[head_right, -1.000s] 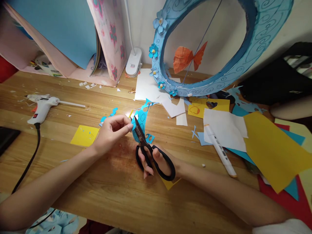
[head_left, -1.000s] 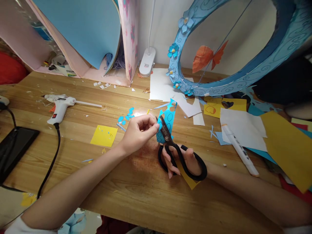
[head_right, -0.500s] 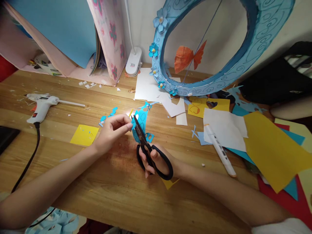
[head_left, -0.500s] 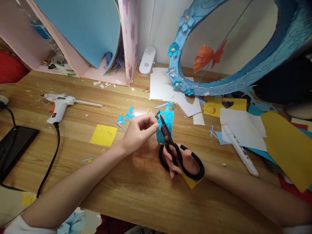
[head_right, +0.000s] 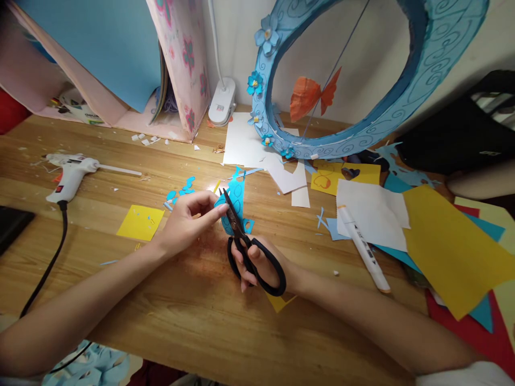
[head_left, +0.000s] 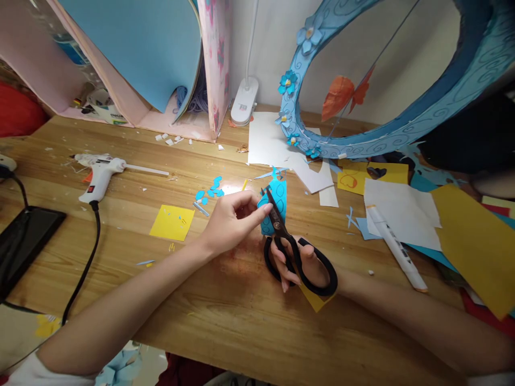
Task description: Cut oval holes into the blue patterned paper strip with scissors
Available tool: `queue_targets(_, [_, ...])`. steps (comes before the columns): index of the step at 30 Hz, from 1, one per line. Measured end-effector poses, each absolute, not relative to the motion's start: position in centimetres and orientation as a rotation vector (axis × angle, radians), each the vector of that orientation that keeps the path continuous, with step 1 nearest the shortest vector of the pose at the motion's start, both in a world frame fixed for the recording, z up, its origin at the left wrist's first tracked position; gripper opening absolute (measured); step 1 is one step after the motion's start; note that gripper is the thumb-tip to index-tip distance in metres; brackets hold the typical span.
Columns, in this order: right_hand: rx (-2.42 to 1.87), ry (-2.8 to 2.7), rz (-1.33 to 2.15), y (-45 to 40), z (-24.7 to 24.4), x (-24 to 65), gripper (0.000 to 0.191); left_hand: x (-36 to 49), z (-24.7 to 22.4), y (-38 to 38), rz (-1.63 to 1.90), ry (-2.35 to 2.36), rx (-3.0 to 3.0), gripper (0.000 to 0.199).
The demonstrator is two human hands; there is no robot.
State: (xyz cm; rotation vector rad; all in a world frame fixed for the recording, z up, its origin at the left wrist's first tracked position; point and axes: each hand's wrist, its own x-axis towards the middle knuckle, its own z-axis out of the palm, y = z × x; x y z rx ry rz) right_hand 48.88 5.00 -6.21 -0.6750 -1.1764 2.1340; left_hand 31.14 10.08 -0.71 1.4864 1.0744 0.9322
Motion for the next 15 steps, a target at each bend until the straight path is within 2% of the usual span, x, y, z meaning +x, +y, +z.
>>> queue_targets(8, [-0.668,-1.167,2.129,5.01,-6.85,49.14,0.061,31.12,-0.51,10.35,1.07,1.05,1.311,0.027])
queue_targets(15, [-0.609,-1.178,2.181,4.89,-6.5,49.01,0.067,30.85,-0.79,10.48,1.112,1.089,1.38,0.026])
